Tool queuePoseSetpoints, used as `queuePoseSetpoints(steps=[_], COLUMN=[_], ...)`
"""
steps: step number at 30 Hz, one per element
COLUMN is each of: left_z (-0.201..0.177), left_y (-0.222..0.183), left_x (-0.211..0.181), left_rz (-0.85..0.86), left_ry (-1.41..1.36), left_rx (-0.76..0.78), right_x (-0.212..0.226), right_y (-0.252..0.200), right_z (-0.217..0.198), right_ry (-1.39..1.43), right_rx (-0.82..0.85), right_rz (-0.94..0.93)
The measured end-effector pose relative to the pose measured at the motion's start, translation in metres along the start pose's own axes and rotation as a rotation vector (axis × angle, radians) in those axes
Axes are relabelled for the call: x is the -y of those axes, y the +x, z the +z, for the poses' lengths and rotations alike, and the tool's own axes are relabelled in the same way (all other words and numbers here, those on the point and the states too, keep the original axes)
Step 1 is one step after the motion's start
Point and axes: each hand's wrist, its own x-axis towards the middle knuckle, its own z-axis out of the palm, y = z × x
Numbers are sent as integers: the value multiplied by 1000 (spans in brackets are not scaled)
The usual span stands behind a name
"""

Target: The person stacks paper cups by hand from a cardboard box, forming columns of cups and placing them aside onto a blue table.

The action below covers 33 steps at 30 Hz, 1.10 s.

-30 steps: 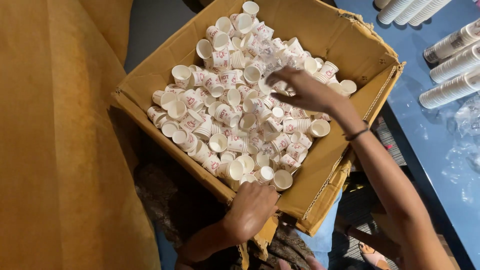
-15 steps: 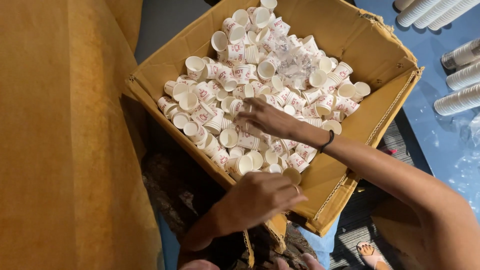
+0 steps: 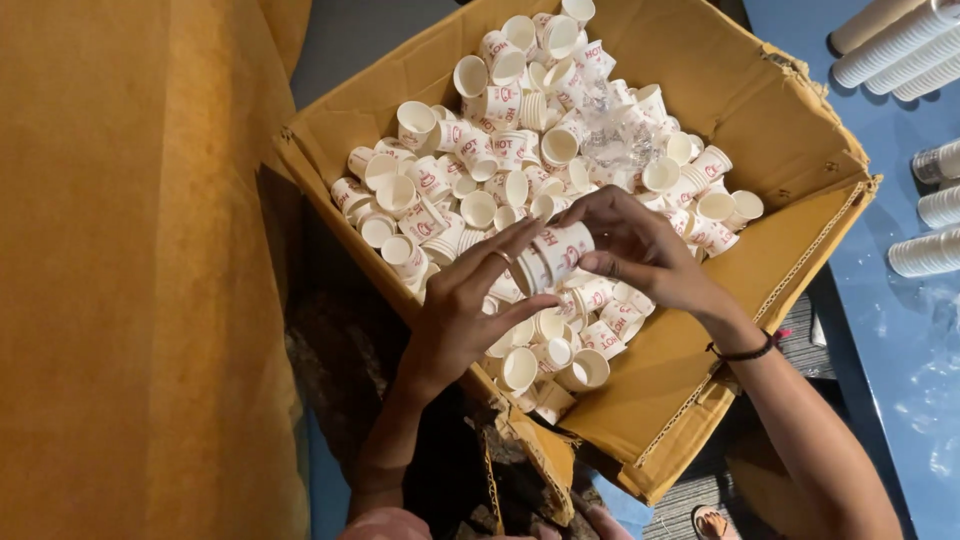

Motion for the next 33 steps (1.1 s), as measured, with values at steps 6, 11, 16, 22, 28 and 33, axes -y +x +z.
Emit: queuePoseSetpoints(steps=[6,11,16,22,28,33], left_z=[-2,-2,4,4,5,9], left_y=[4,3,2,7,3,3], left_x=[-1,1,12,5,8,10], left_rz=[-64,-63,-250,-274,-222,-219], left_ry=[-70,-66,102,235,96,113], left_rx=[-77,-129,74,124,-10,-69], right_x=[-4,-4,-90,-108,-44,-27], right_y=[7,25,30,34,37,39], right_z=[-1,-11,-22,-18,-17,0], right_ry=[59,-273,-968,-777,-29,114], right_rx=[-27,-106,69,108,-155,-27], right_rz=[-55,78,500,422,295,77])
